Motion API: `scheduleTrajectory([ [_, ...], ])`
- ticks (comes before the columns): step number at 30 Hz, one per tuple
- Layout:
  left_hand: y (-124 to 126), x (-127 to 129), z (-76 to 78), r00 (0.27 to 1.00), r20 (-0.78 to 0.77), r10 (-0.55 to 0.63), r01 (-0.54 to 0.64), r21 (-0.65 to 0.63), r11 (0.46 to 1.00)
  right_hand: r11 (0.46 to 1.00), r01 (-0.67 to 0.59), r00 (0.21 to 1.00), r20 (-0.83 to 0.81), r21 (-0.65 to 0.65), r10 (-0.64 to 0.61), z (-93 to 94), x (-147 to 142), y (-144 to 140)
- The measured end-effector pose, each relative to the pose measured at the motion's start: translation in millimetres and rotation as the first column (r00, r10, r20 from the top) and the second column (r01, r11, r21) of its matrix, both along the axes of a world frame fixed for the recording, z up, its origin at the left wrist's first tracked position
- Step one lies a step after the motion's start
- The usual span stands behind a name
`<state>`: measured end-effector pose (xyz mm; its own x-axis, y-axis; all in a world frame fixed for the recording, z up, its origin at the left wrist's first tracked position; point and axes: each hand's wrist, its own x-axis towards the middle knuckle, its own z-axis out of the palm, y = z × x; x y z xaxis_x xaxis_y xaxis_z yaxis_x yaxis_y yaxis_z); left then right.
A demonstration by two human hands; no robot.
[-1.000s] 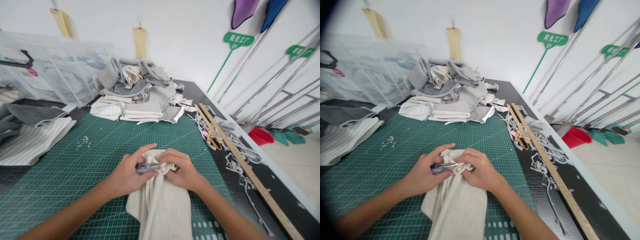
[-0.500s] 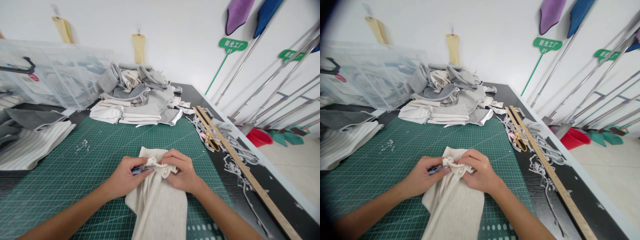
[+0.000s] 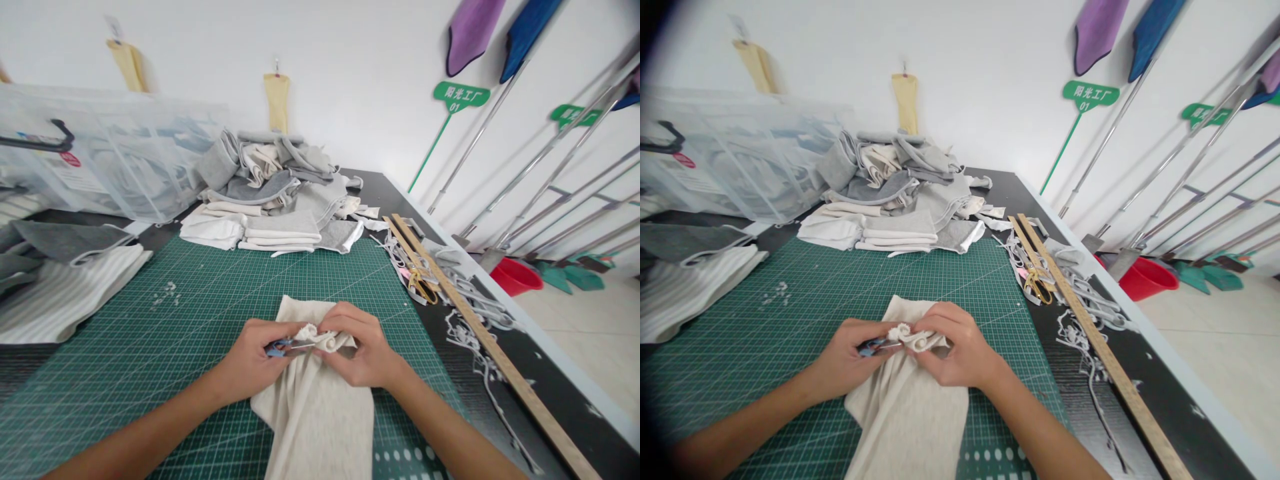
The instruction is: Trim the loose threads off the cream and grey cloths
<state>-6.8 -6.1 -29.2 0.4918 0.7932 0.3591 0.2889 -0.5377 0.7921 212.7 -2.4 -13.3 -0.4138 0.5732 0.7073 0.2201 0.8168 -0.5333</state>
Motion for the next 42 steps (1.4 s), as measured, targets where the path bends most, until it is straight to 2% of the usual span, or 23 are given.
scheduleTrajectory([
  [3,1,1,1.3,0.998,-0.051,-0.031,0.03,-0.01,0.999,1.0,0.016,1.0,0.0,0.01,-0.016,-3.1,-2,0],
  [11,0,-3,-6.4,0.993,-0.079,-0.087,0.089,0.025,0.996,0.993,0.031,0.997,-0.066,-0.118,-0.039,-0.4,-6,-3],
  [14,1,-8,-7.6,0.98,-0.174,-0.098,0.112,0.068,0.991,0.991,0.002,0.997,-0.073,-0.131,-0.012,-1.4,-5,-2],
  [18,8,-21,4.0,0.927,-0.373,-0.046,0.148,0.25,0.957,0.988,-0.028,0.996,-0.09,-0.152,0.014,-2.6,-5,0],
  [21,16,-36,17.2,0.898,-0.439,-0.031,0.176,0.294,0.939,0.985,-0.019,0.997,-0.077,-0.172,0.006,-1.7,-4,0],
  [26,25,-49,26.7,0.916,-0.4,-0.037,0.148,0.248,0.957,0.981,-0.005,0.999,-0.041,-0.195,-0.003,-1.2,-4,-1],
  [34,18,-35,20.9,0.958,-0.263,-0.11,0.155,0.157,0.975,0.992,-0.023,0.997,-0.072,-0.123,0.014,-4.1,-6,-1],
  [42,12,-29,23.7,0.974,-0.221,-0.042,0.097,0.242,0.965,0.991,-0.011,0.999,-0.054,-0.136,0.004,-3.1,-6,-1],
])
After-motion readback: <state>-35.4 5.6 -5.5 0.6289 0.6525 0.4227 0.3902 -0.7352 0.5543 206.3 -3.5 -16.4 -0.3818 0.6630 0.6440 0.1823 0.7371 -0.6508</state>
